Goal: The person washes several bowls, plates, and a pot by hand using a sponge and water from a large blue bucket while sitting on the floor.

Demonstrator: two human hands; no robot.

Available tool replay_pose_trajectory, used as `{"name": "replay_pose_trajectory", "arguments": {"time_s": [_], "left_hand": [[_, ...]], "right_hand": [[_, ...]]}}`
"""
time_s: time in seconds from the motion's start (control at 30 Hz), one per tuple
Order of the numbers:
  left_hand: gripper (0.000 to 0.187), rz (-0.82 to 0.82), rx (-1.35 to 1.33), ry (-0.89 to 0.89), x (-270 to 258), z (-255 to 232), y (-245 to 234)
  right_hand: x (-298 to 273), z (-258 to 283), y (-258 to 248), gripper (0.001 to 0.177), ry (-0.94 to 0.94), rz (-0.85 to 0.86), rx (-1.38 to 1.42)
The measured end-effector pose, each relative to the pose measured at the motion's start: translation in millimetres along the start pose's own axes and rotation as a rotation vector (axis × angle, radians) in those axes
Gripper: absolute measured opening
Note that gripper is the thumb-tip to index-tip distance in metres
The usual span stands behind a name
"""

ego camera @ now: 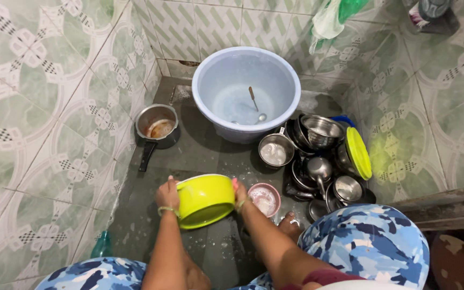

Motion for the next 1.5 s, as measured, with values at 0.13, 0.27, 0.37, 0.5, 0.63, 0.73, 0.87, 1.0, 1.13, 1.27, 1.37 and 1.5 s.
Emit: {"name": "replay_pose_trajectory", "arguments": {"time_s": [0.13, 0.27, 0.37, 0.5, 0.63, 0.73, 0.87, 1.0, 1.13, 1.27, 1.37, 1.5], "left_hand": [[0.066, -0.07, -0.531, -0.335, -27.4, 7.1, 16.9], [0.073, -0.022, -0.445, -0.399, -29.5, -20.1, 41.1], [0.076, 0.193, 0.042, -0.036, -20.3, -39.6, 56.1], [0.08, 0.201, 0.098, -0.242, -24.2, -33.6, 46.3], [0.072, 0.117, -0.091, -0.3, -28.7, -32.4, 23.7], [0.068, 0.087, 0.005, -0.301, -28.6, -45.1, 22.9], [0.068, 0.063, 0.051, -0.279, -33.4, -48.9, 38.8], [0.065, 0.113, -0.119, -0.226, -14.7, -26.7, 35.0], [0.066, 0.112, -0.14, -0.282, -22.1, -21.3, 21.4], [0.061, 0.079, -0.085, -0.238, -24.0, -32.6, 25.3], [0.061, 0.05, 0.032, -0.201, -25.4, -32.9, 39.9], [0.059, 0.076, -0.036, -0.132, -17.1, -9.8, 42.5]], "right_hand": [[3.2, 49.5, 21.0, 0.041, -0.366, -0.127, -0.165], [-58.6, 50.4, 84.3, 0.034, -1.42, -0.491, -1.123], [-131.5, 11.8, 117.6, 0.033, -1.476, -0.322, -1.198], [-114.7, 35.0, 110.5, 0.033, -1.506, -0.253, -1.267], [-22.8, 75.3, 58.7, 0.037, -1.094, -0.282, -0.733], [-17.1, 76.0, 59.9, 0.037, -1.027, -0.386, -0.829], [-104.0, 32.5, 110.6, 0.036, -1.414, -0.209, -1.035], [-139.3, 30.8, 125.8, 0.04, -1.831, -0.218, -1.145], [-92.7, 71.2, 97.0, 0.039, -1.233, -0.321, -0.921], [-71.1, 81.8, 79.3, 0.046, -0.921, -0.456, -0.845], [-94.6, 53.9, 111.7, 0.043, -1.446, -0.32, -0.882], [-150.1, 20.7, 125.6, 0.037, -1.824, -0.305, -1.283]]}}
Point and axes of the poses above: each hand's wrist, its own x-axis towards the middle knuckle, its own y-axis out of the palm, z = x × y, the point moved 1 cm from there along x, towards the middle knuckle, and after that the axes turned 12 degrees about -z, right-handed, at the moved point
